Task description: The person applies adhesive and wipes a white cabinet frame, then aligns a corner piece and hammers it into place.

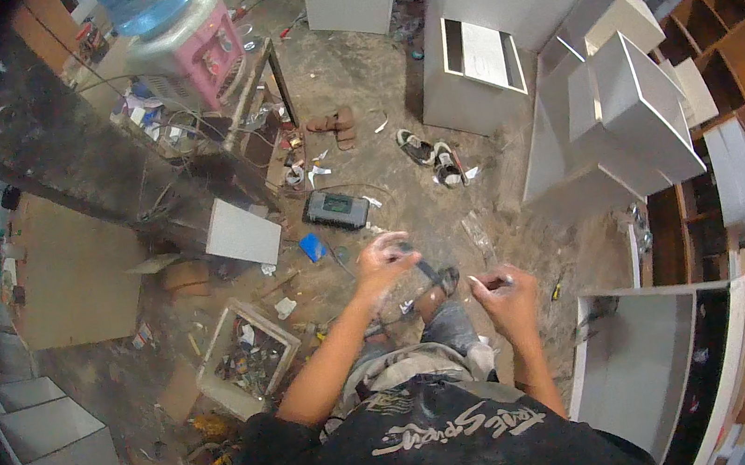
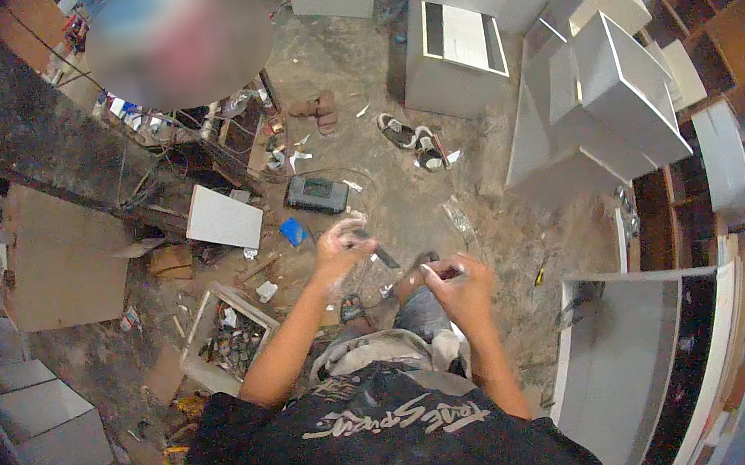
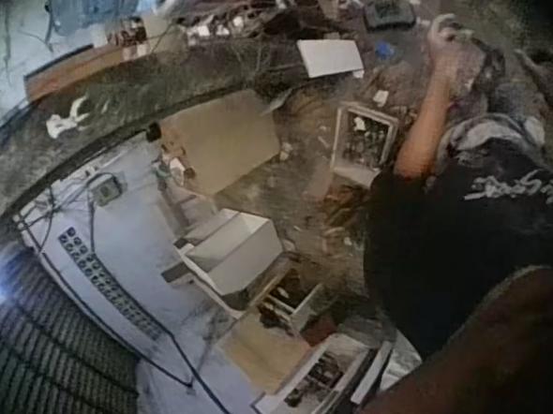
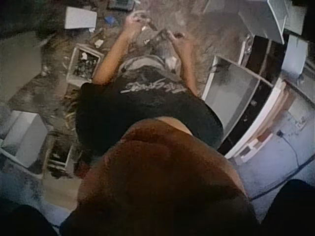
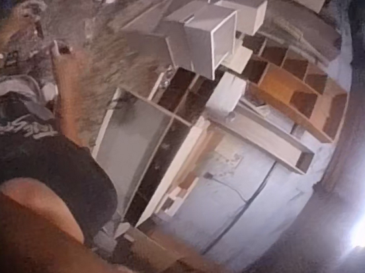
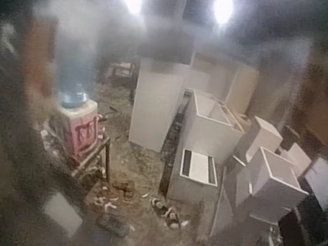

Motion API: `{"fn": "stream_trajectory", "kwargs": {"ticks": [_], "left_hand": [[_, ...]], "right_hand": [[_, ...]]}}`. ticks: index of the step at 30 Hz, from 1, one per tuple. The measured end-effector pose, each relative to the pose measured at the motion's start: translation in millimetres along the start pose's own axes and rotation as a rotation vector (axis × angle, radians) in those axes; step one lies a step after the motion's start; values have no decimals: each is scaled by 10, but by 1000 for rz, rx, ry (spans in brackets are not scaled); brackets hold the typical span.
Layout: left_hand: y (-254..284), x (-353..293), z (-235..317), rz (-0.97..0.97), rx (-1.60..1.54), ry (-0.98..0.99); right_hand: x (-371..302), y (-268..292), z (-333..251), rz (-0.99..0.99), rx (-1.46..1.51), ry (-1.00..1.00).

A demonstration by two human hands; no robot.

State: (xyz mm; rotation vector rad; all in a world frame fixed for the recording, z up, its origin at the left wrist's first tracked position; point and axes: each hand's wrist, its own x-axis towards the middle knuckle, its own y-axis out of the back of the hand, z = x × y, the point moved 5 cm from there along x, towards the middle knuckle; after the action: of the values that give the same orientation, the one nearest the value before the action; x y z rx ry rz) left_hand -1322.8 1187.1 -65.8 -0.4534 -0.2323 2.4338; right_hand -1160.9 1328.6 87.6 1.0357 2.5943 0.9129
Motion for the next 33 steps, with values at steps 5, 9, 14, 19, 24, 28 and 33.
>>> {"fn": "stream_trajectory", "kwargs": {"ticks": [5, 9, 14, 19, 24, 28, 33], "left_hand": [[1092, 538, -1840, 499, -126, 298], [2360, -630, -2599, 709, 601, 590], [2128, -1015, -1968, 548, 1284, 701], [1200, -441, -1419, 765, 729, 650], [1247, 228, -1459, 548, 1099, 683], [1623, 1455, -1333, 348, 1419, 0], [1520, 2747, -1403, 716, 550, 527]], "right_hand": [[856, -1031, 2244, -185, 337, -500], [944, -1321, 3860, -313, -164, -453], [880, -458, 5980, -839, -512, -125], [1701, 604, 6314, -768, -516, -262], [3216, 38, 5922, -622, -479, -603], [4752, -1115, 5387, -540, 115, -457], [5917, -1835, 3508, -652, 318, -379]]}}
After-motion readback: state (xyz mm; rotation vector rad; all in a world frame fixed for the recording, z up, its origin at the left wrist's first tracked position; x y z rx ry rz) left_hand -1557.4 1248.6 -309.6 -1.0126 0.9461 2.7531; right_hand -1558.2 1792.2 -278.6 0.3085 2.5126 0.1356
